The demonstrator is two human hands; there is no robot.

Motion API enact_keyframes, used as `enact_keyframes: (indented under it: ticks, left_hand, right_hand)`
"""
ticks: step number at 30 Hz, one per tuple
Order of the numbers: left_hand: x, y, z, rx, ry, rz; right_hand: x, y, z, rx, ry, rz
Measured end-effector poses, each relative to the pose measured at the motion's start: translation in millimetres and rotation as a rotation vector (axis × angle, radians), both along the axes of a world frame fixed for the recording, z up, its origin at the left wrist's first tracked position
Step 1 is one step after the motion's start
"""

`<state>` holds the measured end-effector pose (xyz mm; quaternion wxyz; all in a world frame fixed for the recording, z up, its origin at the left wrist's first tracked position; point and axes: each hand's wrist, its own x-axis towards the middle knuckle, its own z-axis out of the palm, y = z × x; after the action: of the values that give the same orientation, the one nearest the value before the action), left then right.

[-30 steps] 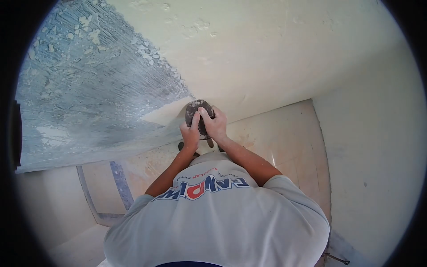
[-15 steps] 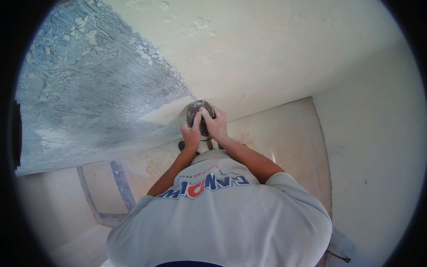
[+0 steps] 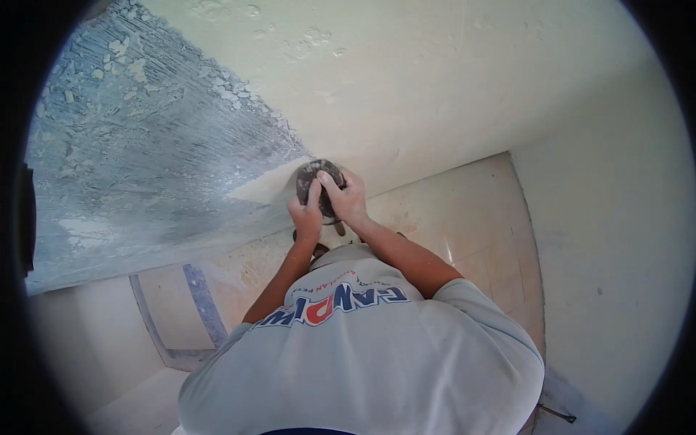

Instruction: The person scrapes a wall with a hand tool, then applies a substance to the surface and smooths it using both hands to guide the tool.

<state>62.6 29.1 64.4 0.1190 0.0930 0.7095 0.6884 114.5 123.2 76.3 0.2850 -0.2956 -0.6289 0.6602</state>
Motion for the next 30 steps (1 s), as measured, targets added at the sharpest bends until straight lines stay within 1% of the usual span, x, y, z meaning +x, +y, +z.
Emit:
enact_keyframes:
  ticks: [2, 3, 5, 6, 7, 9, 10, 12, 13, 14, 15, 17, 18, 19, 20, 21, 22, 23, 24, 25, 26, 27, 28, 29, 30]
  left_hand:
    - [7.2, 0.6, -4.4, 0.004, 0.007, 0.019]
    - [7.3, 0.4, -5.5, 0.021, 0.021, 0.035]
    - [0.4, 3.5, 14.9, 0.057, 0.041, 0.024]
    - [-2.1, 1.3, 24.1, 0.07, 0.039, 0.003]
    - [-2.2, 1.3, 22.5, 0.083, 0.021, -0.008]
    - [1.1, -0.6, -2.3, 0.005, 0.007, 0.016]
    - [4.3, 0.5, -4.1, 0.023, -0.04, 0.016]
    - [4.0, -1.8, -4.5, 0.048, 0.008, 0.015]
    - [1.7, 0.8, 5.9, 0.068, 0.05, 0.015]
    - [0.2, 3.8, 30.3, 0.096, 0.041, 0.009]
    - [0.7, 0.8, 26.3, 0.088, 0.032, 0.012]
    - [-6.0, -1.3, 12.0, 0.022, -0.036, -0.029]
    - [-3.5, -0.3, 1.7, 0.04, -0.038, -0.029]
    - [1.5, -0.6, 0.6, 0.043, -0.035, -0.026]
    - [5.5, -0.4, 0.3, 0.051, -0.011, 0.001]
    - [2.5, 3.2, 1.0, 0.065, 0.019, 0.026]
    - [-1.3, 2.8, 18.5, 0.082, 0.071, -0.004]
    - [-5.7, 0.6, 29.6, 0.068, 0.05, -0.032]
    - [-8.3, -0.4, 34.1, 0.052, 0.026, -0.058]
    - [-7.5, -0.3, 31.8, 0.071, -0.001, -0.065]
    - [-4.9, -1.0, 21.1, 0.046, -0.019, -0.043]
    - [-2.3, -0.7, 7.0, 0.023, -0.036, -0.024]
    - [1.3, -0.2, 7.5, 0.008, -0.075, -0.02]
    - [4.0, -1.2, 8.4, 0.01, -0.082, -0.021]
    - [1.8, -0.5, 10.5, 0.042, -0.028, -0.022]
  right_hand:
    - [4.2, -2.1, -6.7, 0.005, -0.074, -0.001]
    - [3.3, -0.7, -9.1, 0.008, -0.07, -0.002]
    - [-0.7, 1.1, 22.0, 0.054, -0.039, 0.006]
    - [-5.0, -0.4, 27.4, 0.026, 0.053, -0.015]
    - [-1.7, -3.2, 24.0, 0.023, 0.047, -0.012]
    - [-2.7, -4.1, 8.0, 0.065, 0.037, -0.051]
    - [-0.2, -3.5, 3.3, 0.03, -0.047, -0.021]
    - [1.6, -4.3, -3.8, 0.021, -0.034, -0.013]
    - [-0.2, -2.0, 6.0, 0.007, -0.028, -0.003]
    - [-3.0, 3.6, 12.5, 0.062, -0.1, 0.035]
    - [-0.8, 1.5, 14.7, 0.054, -0.109, 0.038]
    - [-5.5, 0.6, 18.9, 0.027, 0.095, -0.009]
    - [-4.8, -2.8, -0.2, 0.053, 0.067, -0.053]
    - [-0.8, -5.4, -4.1, 0.056, 0.07, -0.05]
    - [2.9, -6.4, -7.2, 0.031, 0.013, -0.037]
    - [-0.1, -2.9, -9.4, 0.012, -0.037, -0.026]
    - [-6.0, -2.1, -2.2, 0.023, 0.014, -0.037]
    - [-7.6, -0.3, 16.3, 0.007, 0.055, -0.023]
    - [-8.3, 0.5, 30.0, -0.013, 0.093, -0.008]
    - [-11.2, -2.3, 26.6, -0.047, 0.175, -0.029]
    - [-9.7, -4.3, 12.9, -0.049, 0.174, -0.026]
    - [-6.1, -5.4, -6.8, -0.031, 0.069, -0.031]
    - [-1.2, -6.0, -3.9, -0.013, -0.043, -0.035]
    - [1.1, -8.5, -1.1, -0.01, 0.009, -0.06]
    - [0.7, -5.2, 3.6, -0.005, 0.009, -0.063]
